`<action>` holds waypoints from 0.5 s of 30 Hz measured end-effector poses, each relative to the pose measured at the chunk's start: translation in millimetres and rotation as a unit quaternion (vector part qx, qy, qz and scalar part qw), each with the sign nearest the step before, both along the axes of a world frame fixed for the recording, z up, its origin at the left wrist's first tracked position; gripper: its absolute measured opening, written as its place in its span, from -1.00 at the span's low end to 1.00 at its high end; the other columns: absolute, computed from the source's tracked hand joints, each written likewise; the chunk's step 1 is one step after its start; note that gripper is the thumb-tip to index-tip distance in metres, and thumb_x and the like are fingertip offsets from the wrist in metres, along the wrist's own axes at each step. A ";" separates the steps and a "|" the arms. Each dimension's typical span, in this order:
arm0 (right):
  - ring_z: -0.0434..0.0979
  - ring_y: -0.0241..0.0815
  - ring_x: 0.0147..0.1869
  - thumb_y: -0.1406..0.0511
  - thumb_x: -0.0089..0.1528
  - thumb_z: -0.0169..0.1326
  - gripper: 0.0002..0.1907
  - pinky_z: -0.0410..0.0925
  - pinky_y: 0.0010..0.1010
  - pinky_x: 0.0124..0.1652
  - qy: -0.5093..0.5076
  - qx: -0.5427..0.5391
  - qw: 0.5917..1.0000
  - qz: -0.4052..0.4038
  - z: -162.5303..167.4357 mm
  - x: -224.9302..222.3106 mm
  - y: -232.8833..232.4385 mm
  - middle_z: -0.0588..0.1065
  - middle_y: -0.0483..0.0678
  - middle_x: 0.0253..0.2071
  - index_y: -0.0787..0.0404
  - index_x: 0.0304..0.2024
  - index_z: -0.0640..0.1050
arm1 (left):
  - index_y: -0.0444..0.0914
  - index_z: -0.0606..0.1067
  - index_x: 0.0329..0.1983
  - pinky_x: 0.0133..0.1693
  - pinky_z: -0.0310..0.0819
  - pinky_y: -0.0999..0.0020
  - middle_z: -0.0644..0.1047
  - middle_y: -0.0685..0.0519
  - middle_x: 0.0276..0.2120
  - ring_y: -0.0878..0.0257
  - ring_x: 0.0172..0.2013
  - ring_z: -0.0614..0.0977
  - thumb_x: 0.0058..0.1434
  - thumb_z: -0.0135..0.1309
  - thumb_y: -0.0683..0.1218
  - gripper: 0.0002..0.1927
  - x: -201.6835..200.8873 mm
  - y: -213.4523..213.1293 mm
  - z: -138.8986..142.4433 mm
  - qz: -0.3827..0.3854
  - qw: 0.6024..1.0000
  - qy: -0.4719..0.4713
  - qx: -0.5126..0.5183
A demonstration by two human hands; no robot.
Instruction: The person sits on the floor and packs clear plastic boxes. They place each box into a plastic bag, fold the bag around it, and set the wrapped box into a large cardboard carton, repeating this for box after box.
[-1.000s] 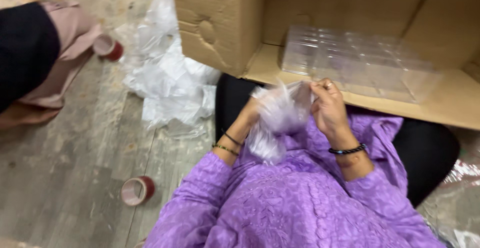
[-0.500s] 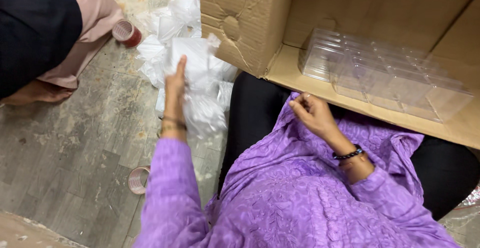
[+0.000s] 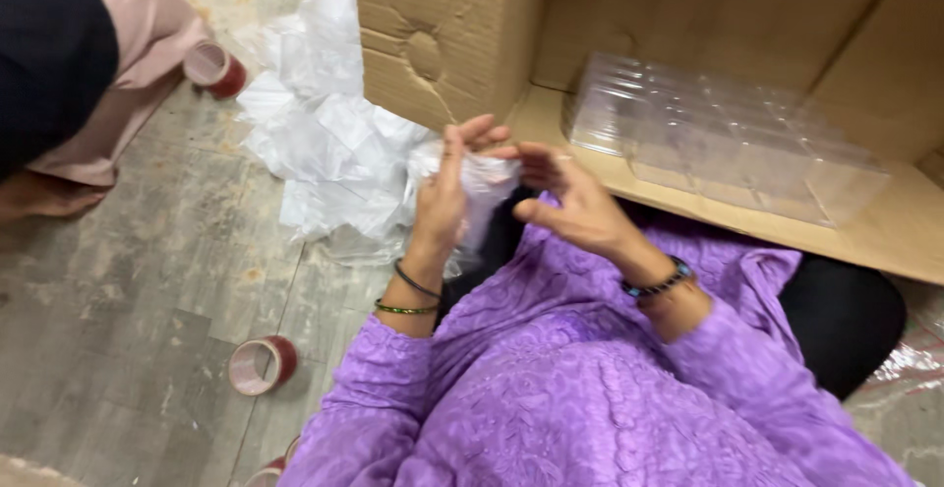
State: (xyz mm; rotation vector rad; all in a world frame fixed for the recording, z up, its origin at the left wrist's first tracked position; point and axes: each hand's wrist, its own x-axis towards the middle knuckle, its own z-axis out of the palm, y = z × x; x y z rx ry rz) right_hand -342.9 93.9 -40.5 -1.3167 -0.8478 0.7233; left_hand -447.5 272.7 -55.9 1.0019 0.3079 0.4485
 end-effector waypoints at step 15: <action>0.53 -0.36 -0.10 0.43 0.36 0.19 -0.89 0.43 -0.52 -0.05 0.172 0.119 0.964 -0.163 -6.3 6.6 -39.2 0.55 -0.11 -0.16 0.30 -0.09 0.51 | -0.36 0.53 0.16 0.07 0.52 0.32 0.60 -0.06 0.04 0.21 0.05 0.62 0.50 -0.02 0.04 -0.59 26.7 -65.3 31.6 0.058 0.923 -0.051 0.378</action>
